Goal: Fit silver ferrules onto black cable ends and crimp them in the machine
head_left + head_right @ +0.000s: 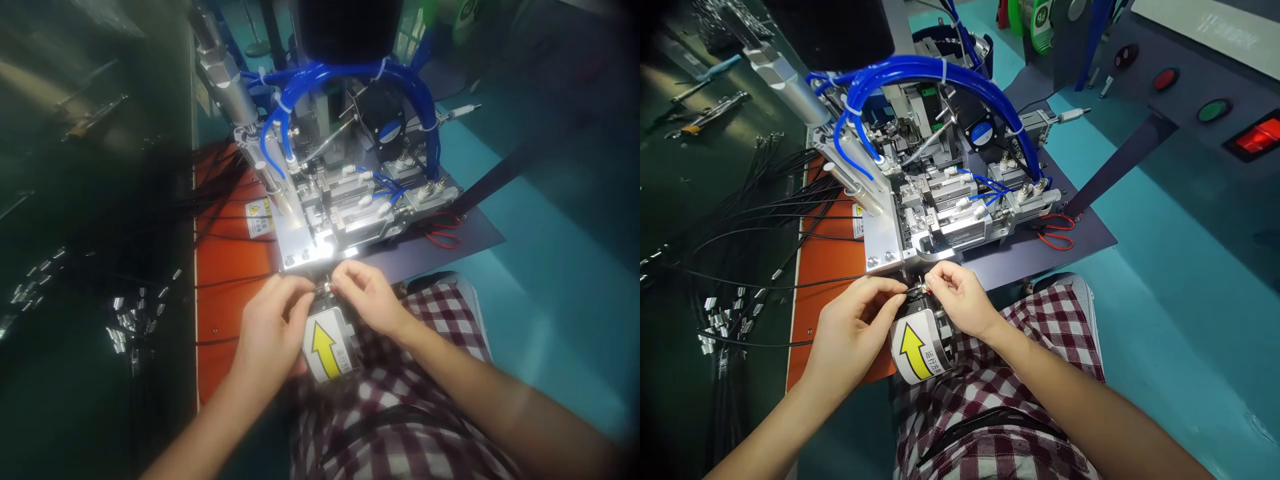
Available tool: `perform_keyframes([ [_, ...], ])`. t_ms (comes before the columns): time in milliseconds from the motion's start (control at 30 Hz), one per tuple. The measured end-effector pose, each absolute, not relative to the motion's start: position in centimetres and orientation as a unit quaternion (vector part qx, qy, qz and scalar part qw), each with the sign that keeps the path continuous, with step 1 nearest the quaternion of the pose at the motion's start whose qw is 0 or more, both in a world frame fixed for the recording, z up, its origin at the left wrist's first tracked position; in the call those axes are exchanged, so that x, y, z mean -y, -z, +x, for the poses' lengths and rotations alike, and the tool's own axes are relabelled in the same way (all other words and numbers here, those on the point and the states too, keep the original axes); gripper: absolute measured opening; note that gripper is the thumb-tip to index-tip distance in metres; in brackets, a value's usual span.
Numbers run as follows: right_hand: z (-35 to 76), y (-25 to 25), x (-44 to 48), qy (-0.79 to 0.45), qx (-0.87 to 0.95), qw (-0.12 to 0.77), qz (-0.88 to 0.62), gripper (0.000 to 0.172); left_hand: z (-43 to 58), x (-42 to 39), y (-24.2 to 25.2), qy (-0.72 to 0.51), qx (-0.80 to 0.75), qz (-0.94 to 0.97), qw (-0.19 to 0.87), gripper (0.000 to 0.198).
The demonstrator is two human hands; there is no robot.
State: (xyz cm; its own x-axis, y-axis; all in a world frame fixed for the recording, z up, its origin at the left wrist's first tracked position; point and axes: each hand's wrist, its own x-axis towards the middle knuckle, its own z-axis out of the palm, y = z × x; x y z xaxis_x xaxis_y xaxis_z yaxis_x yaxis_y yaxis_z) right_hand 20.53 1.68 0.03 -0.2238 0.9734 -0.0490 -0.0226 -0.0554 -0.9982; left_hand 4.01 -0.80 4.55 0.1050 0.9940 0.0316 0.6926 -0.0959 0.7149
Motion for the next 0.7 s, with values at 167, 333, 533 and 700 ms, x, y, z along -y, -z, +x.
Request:
perform_keyframes([
  [167,20.5,0.7,-1.7,-0.589,0.517,0.427,-0.452,0.022,3.3,0.9,-3.5,-0.269,-0.536,0.77,0.217,0.017],
  [333,20.7,1.0,-1.8,-0.595,0.515,0.415,-0.458,0.023,2.7,1.3,-2.7,-0.238,-0.511,0.807,0.175,0.024],
  [533,20.8,1.0,-1.8,-0.591,0.522,0.412,-0.457,0.023,2.3,1.4,-2.6,-0.203,-0.494,0.834,0.143,0.034],
  [700,20.6,1.0,-1.9,-0.592,0.529,0.413,-0.446,0.023,2.2,1.3,-2.9,-0.186,-0.49,0.838,0.152,0.036],
])
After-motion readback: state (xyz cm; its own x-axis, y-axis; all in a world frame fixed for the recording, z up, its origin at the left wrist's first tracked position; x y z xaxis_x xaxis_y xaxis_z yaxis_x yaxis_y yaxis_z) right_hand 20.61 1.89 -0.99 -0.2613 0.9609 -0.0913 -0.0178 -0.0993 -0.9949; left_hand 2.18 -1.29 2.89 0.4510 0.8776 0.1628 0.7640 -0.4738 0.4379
